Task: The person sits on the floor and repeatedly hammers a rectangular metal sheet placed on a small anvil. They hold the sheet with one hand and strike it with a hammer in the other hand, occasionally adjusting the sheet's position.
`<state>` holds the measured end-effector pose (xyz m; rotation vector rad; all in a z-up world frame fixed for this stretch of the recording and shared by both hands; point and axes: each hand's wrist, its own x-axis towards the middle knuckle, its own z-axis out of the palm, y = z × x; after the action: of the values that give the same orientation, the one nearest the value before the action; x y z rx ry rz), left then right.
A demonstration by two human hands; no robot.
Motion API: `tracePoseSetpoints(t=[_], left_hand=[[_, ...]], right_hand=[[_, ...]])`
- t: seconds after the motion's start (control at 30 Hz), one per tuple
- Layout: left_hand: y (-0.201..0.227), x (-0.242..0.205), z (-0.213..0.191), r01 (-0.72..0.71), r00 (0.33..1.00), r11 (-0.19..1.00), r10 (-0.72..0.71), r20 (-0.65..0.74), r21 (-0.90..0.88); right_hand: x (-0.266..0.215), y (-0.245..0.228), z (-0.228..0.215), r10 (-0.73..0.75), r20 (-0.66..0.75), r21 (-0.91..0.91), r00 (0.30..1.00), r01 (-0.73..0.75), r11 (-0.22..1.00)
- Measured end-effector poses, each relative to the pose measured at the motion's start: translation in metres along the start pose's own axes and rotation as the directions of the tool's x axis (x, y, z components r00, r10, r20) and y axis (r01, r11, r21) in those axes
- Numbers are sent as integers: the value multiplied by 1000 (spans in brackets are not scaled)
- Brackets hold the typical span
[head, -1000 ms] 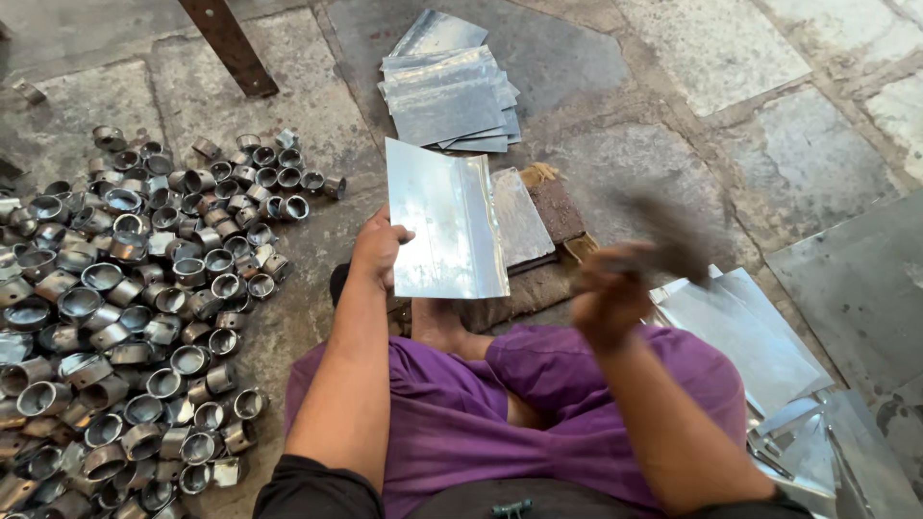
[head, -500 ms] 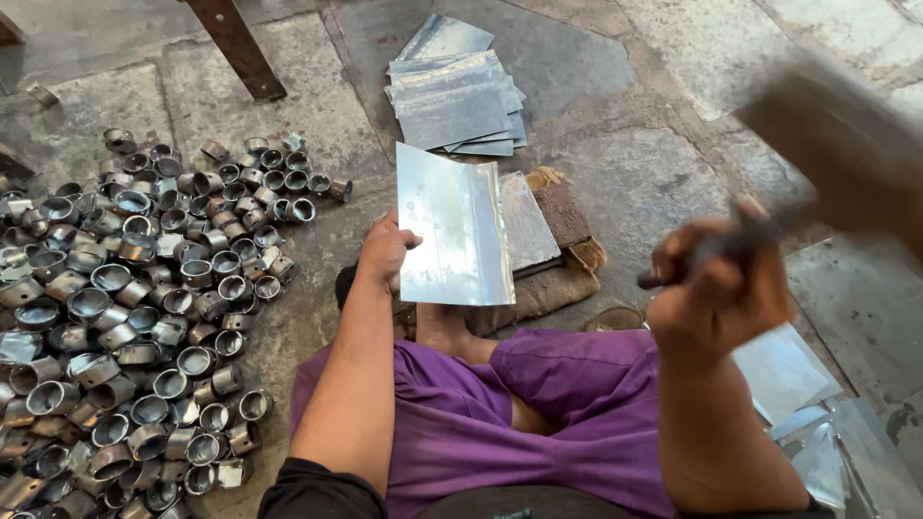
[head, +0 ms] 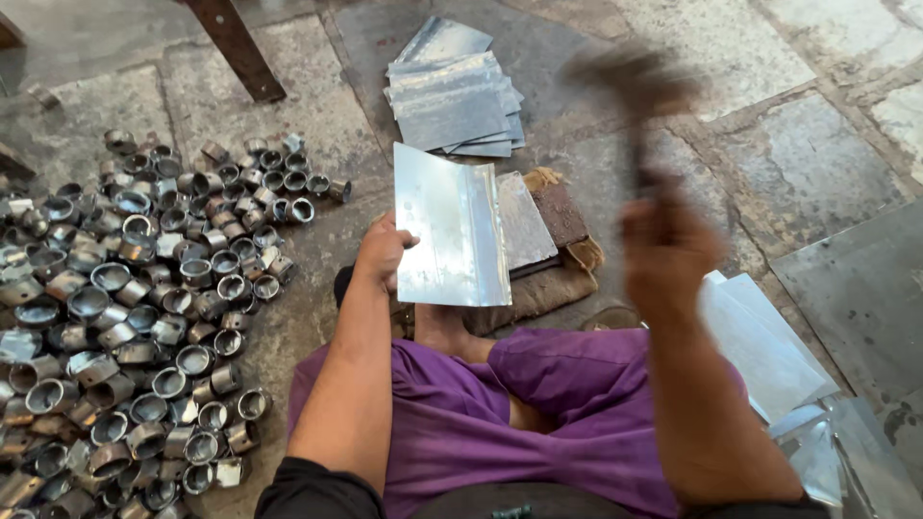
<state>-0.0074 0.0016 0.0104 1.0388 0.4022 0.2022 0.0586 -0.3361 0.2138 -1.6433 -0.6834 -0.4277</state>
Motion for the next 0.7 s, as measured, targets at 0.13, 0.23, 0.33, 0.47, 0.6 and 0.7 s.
tracePoseSetpoints(t=[0.13,0.23,0.33,0.47,0.6,0.7], left_hand=[[7,-3,7,-12,1000,999,12,0,40],[3,-2,4,12,1000,1000,-12,-18,24],[-6,4,-3,-34,999,998,34,-1,59],[-8,17,-7,-22,1000,1000,21,-21,-19],[-11,13,-8,-24,1000,1000,24,-13,12],[-2,1,-1,12,999,1000,-12,-35,0]], right_hand=[[2,4,-15,-348,-245,239,905,404,883],[-57,83,7,-248,-177,21,952,256,966],[-108,145,30,4,202,-452,979,89,888],[-65,121,38,140,185,-273,973,-86,958],[5,44,5,155,7,164,988,-154,974],[12,6,-23,-45,-160,337,986,97,936]])
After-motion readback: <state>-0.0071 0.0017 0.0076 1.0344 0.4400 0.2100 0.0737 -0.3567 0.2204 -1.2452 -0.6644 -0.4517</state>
